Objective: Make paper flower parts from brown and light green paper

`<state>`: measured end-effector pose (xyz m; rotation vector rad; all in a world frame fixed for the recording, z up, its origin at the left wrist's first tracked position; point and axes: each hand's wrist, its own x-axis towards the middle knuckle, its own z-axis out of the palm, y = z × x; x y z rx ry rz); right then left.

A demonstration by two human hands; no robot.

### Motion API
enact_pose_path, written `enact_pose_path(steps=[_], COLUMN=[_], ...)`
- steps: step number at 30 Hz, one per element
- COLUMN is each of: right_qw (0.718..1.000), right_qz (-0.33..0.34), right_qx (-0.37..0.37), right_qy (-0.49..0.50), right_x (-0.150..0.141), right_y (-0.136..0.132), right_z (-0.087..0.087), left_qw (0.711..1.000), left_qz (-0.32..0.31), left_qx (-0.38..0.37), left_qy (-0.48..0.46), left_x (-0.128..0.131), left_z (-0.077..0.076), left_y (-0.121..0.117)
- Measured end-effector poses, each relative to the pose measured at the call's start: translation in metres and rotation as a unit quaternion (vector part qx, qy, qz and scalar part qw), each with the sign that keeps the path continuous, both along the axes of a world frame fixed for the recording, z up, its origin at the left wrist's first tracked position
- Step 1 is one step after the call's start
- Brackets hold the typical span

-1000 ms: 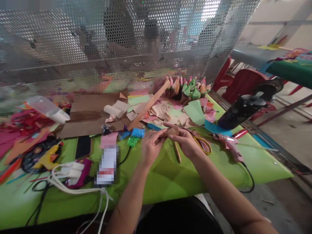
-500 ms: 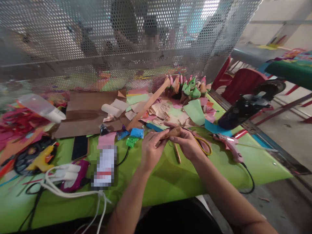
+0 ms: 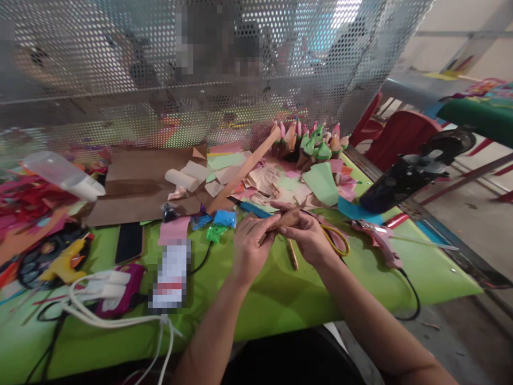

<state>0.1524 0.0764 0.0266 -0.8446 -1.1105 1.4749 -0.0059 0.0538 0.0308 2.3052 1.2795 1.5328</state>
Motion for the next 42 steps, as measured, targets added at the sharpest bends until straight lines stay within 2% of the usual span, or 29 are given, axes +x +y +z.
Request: enact_pose_path(steps=[16,26,33,38,42], right_qw=[0.999,0.999,0.999,0.999,0.999], right_qz=[-0.007,0.009,-0.006,-0.022,-0.043], right_qx=[-0.029,-0.031,-0.032,-0.022,-0.009], right_qy=[0.040,0.038,0.020,0.019,0.001], right_x=[-0.0030,-0.0034,-0.0021,-0.0010,-0.0007], right_y=[-0.0012,0.0000,0.0008,0.0022,0.0025], right_z=[0.0016,0.0005,0.0037,0.0032,0.0026], left_qw=[1.000,1.000,0.998,0.992,0.970], left_qz=[0.007,0.010,0.014,-0.009,-0.052], left_qx=[0.000,-0.019,-0.041,-0.096,-0.172], left_qy=[0.009,-0.012,-0.050,-0.085,-0.163], left_x=[0.0009,0.0009,0.0014,0.0005,0.0001], left_z=[-0.0010,-0.0010,-0.0030,-0.0057,-0.0080], left_y=[-0.0001,0.0004,0.0023,0.0028,0.0033])
